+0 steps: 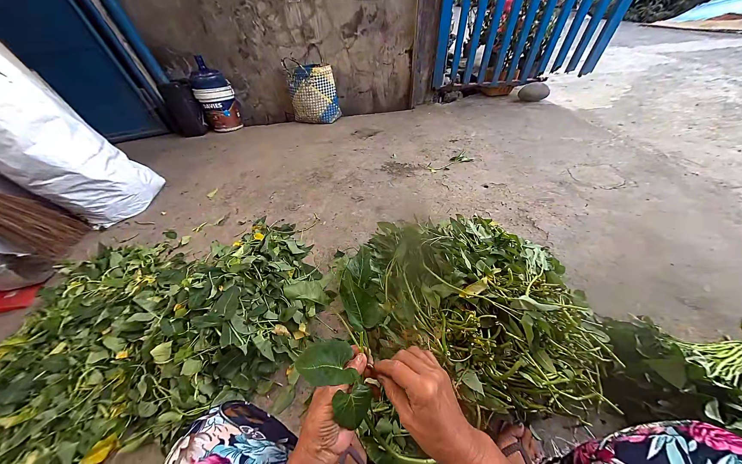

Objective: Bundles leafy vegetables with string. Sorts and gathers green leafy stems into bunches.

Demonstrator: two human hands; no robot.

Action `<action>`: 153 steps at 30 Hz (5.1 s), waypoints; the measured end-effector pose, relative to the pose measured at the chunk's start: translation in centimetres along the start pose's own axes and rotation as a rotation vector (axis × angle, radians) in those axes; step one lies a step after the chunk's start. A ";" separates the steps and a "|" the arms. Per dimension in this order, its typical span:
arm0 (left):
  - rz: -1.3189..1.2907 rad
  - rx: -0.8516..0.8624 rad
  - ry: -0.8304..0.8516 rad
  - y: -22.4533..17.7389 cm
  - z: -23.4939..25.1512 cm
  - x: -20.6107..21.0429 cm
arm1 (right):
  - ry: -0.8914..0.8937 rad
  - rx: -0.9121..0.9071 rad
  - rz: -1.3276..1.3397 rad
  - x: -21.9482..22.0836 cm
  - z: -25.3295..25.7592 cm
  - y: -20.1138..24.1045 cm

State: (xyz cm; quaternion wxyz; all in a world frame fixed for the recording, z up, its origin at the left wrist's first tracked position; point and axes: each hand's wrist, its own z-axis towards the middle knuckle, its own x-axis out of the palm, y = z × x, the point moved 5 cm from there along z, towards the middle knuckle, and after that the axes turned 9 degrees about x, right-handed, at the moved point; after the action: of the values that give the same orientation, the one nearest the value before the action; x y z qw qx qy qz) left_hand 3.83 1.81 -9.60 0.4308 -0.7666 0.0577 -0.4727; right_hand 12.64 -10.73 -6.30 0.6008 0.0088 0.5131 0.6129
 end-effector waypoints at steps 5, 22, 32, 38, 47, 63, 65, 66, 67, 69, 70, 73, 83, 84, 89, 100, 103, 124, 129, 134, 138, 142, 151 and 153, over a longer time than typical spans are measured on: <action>-0.061 0.013 0.008 0.6 0.4 -0.3 | 0.013 -0.022 -0.031 0.4 -2.5 -0.3; -0.124 0.096 -0.206 -0.9 1.1 -0.2 | 0.126 0.478 0.574 5.1 -6.2 -0.3; 0.157 0.008 -0.322 -0.4 1.6 -1.9 | 0.342 1.018 1.318 5.7 -6.2 0.1; 0.427 -0.061 -0.386 -0.4 1.4 -2.9 | 0.492 1.095 1.466 5.5 -6.4 0.4; 0.326 -0.073 -0.450 0.5 1.5 -4.0 | 0.852 1.155 1.577 6.0 -6.9 0.0; 0.609 0.067 -0.254 -0.5 1.7 -3.0 | 0.679 1.200 1.350 6.4 -7.3 -0.5; 0.459 0.002 -0.267 -0.1 1.6 -2.8 | 0.681 1.200 1.351 6.3 -7.2 -0.5; 0.359 -0.043 -0.273 0.0 1.5 -2.6 | 0.679 1.200 1.360 6.2 -7.2 -0.4; 0.262 -0.086 -0.278 0.2 1.4 -2.3 | 0.682 1.196 1.366 6.2 -7.1 -0.4; 0.110 -0.149 -0.255 0.4 1.2 -2.1 | 0.704 1.181 1.383 6.0 -6.9 -0.3; 0.047 -0.169 -0.238 0.5 1.1 -1.8 | 0.719 1.176 1.399 5.9 -6.9 -0.3; -0.102 -0.203 -0.203 0.7 0.9 -1.1 | 0.742 1.188 1.475 5.9 -6.7 -0.2; -0.043 -0.079 -0.402 0.3 3.1 -1.6 | 0.765 0.810 0.750 6.1 -7.4 -0.8; 0.004 -0.044 -0.418 -0.5 3.4 -1.7 | 0.871 0.704 0.556 5.6 -6.9 -0.9; 0.142 0.116 -0.441 -7.0 5.7 -1.8 | 0.639 0.866 0.504 2.2 0.9 -3.7; 0.221 0.022 -0.322 -5.6 7.0 -1.5 | -0.957 1.679 1.426 4.8 9.2 -24.0; 0.220 0.011 -0.319 -5.0 6.8 -1.4 | -0.952 1.613 1.338 3.1 9.2 -22.5; 0.259 -0.093 -0.347 -1.6 5.2 -0.8 | -0.097 0.350 -0.075 4.3 -2.2 -0.8; 0.312 -0.096 -0.272 -1.2 5.2 -1.0 | 0.063 0.344 -0.123 5.2 -2.2 -0.7; 0.355 -0.086 -0.216 -0.9 5.4 -1.0 | 0.135 0.362 -0.142 5.2 -1.7 -1.1; 0.408 -0.086 -0.179 -0.6 5.7 -0.8 | 0.214 0.405 -0.185 5.2 -0.7 -1.2; 0.498 -0.091 -0.127 -0.9 6.0 -0.7 | 0.365 0.425 -0.151 5.5 0.1 -1.2; 0.293 0.025 -0.337 -3.5 7.0 -2.1 | 0.372 1.019 -0.192 5.8 8.6 -16.4; 0.262 0.018 -0.358 -3.5 7.0 -2.6 | 0.493 1.003 -0.253 7.0 9.0 -18.6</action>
State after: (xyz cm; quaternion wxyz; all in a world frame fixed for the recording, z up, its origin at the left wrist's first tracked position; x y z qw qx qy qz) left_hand 6.75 9.51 -10.15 0.4986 -0.8203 0.0755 -0.2697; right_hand 29.84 -4.56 -18.23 0.4544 0.0880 0.8632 0.2017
